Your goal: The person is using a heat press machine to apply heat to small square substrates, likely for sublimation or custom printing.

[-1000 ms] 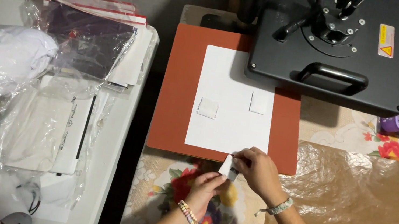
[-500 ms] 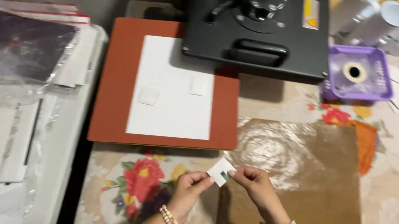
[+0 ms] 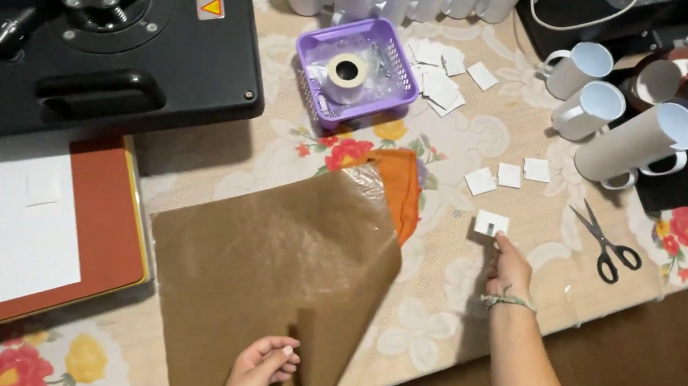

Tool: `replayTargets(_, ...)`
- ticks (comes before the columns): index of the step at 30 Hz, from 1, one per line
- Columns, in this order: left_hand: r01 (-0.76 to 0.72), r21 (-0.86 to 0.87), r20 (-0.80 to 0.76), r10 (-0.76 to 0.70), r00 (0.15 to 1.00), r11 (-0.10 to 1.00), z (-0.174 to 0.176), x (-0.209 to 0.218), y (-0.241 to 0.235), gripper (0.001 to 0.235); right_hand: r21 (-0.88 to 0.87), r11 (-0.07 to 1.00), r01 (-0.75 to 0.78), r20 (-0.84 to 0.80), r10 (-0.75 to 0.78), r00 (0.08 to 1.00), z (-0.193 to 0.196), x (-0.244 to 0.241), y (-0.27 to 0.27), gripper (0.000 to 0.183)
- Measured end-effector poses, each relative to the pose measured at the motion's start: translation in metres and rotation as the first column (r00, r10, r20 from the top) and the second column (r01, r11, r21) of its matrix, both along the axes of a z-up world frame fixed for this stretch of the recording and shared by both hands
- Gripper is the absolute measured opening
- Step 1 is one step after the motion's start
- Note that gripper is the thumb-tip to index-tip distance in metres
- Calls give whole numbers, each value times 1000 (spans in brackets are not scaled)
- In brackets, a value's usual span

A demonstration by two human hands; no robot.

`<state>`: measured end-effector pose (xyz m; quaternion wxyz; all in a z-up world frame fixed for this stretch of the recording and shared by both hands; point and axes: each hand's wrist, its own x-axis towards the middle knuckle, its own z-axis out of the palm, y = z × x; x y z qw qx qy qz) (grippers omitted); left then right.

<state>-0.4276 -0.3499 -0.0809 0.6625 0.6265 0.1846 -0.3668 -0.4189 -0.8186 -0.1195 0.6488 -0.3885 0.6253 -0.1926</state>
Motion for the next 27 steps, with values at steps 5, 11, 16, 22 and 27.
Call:
replayTargets(5,-48,67,31,46,998,997,-33,8,0,24,-32,987,157,19,-156,988,-15,22,-77,20)
replayTargets(11,-106,115,44,102,994,988,-10,10,-8,22,-92,972,216,35,-213,976,12,22,-75,21)
replayTargets(16,-124,97,107,114,988,987,5,20,5,20,-125,984,125,191,-99,977,23,10,-12,14)
replayTargets(22,-245,49,210,230,950,968,22,37,69,17,-322,922,-216,179,284,942,66,41,79,21)
replayTargets(27,-289,111,495,199,846,951,55,57,154,14,-565,670,-482,228,688,689,113,100,236,12)
